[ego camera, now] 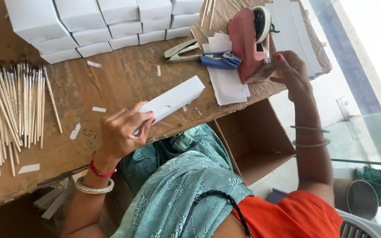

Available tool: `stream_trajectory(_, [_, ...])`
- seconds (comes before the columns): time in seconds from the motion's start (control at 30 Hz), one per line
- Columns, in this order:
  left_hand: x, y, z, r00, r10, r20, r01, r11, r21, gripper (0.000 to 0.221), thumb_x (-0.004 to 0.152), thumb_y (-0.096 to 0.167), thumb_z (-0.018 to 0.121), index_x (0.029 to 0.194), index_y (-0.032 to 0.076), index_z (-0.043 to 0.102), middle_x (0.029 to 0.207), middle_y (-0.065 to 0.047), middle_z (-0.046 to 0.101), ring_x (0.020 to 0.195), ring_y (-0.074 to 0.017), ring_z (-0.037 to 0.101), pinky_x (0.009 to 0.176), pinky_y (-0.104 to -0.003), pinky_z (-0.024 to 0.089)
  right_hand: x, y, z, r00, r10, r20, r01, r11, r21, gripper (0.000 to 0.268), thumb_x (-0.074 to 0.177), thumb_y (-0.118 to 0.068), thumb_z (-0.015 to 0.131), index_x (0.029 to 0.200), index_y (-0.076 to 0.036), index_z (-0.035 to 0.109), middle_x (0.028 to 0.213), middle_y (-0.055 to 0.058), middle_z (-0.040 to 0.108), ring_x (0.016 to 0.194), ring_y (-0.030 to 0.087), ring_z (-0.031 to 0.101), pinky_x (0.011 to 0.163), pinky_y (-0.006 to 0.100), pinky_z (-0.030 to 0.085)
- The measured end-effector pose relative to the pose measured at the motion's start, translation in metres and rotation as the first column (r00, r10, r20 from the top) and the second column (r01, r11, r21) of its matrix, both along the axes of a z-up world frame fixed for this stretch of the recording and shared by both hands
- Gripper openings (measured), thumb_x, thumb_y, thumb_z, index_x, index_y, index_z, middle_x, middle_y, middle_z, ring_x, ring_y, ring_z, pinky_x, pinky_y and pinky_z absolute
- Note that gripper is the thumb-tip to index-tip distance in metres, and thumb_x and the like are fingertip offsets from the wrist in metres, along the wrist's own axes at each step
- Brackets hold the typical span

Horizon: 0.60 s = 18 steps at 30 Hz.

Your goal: The person places bundles of wooden sticks with brown tips into small cardboard boxes, adds a piece of bubble wrap, and secures the boxes with a stapler.

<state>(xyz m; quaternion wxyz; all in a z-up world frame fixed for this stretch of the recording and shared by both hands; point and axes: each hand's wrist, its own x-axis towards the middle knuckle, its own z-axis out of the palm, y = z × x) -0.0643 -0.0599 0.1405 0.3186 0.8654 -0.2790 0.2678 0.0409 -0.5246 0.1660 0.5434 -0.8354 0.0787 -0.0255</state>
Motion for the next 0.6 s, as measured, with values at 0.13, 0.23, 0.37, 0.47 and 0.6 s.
stream_trajectory(0.13, [0.000, 0.001, 0.001, 1.000, 0.004, -0.021, -0.004, 1.000, 0.012, 0.016, 0.085, 0.010, 0.083, 0.098, 0.011, 0.074, 0.115, -0.013, 0.076, 0.080, -0.0230, 0.074, 0.065, -0.033, 0.058, 0.005, 0.000, -0.004, 0.991, 0.069, -0.113, -0.047, 0.981, 0.188, 0.025, 0.110, -0.030, 0.055, 0.115, -0.006, 0.062, 0.103, 0.009, 0.068, 0.092, 0.019, 0.070, 0.082, 0.042, 0.064])
stream_trajectory(0.23, [0.000, 0.001, -0.001, 1.000, -0.020, 0.004, 0.020, 1.000, -0.018, 0.017, 0.086, 0.011, 0.082, 0.101, 0.012, 0.073, 0.115, -0.012, 0.075, 0.086, -0.0244, 0.075, 0.068, -0.033, 0.059, -0.005, 0.000, -0.016, 0.996, 0.070, -0.053, -0.040, 0.896, 0.443, 0.018, 0.107, -0.021, 0.062, 0.110, -0.004, 0.065, 0.100, 0.010, 0.069, 0.090, 0.020, 0.071, 0.080, 0.046, 0.065])
stream_trajectory(0.37, [0.001, 0.001, 0.001, 1.000, -0.026, -0.016, 0.026, 0.999, -0.022, 0.017, 0.086, 0.011, 0.083, 0.100, 0.011, 0.073, 0.116, -0.013, 0.076, 0.082, -0.0238, 0.074, 0.068, -0.034, 0.058, -0.020, 0.005, -0.052, 0.989, -0.095, 0.109, 0.021, 0.840, 0.542, 0.012, 0.102, -0.015, 0.071, 0.099, -0.004, 0.070, 0.106, 0.011, 0.070, 0.093, 0.019, 0.072, 0.081, 0.042, 0.065])
stream_trajectory(0.47, [0.000, 0.000, 0.002, 1.000, -0.019, -0.024, 0.018, 0.999, -0.027, 0.018, 0.086, 0.011, 0.083, 0.100, 0.011, 0.072, 0.116, -0.013, 0.075, 0.084, -0.0240, 0.074, 0.069, -0.034, 0.059, -0.019, 0.007, -0.071, 0.961, -0.196, 0.196, 0.081, 0.875, 0.477, 0.018, 0.100, -0.017, 0.077, 0.089, -0.003, 0.073, 0.112, 0.009, 0.067, 0.094, 0.016, 0.070, 0.080, 0.037, 0.066])
stream_trajectory(0.6, [-0.002, 0.000, 0.005, 0.999, -0.017, -0.044, 0.016, 1.000, -0.024, 0.018, 0.087, 0.012, 0.082, 0.102, 0.011, 0.072, 0.117, -0.012, 0.075, 0.087, -0.0240, 0.074, 0.072, -0.034, 0.059, -0.013, -0.005, -0.068, 0.939, -0.212, 0.270, 0.128, 0.946, 0.299, 0.020, 0.092, -0.019, 0.083, 0.083, -0.004, 0.074, 0.112, 0.008, 0.065, 0.089, 0.016, 0.069, 0.075, 0.032, 0.064])
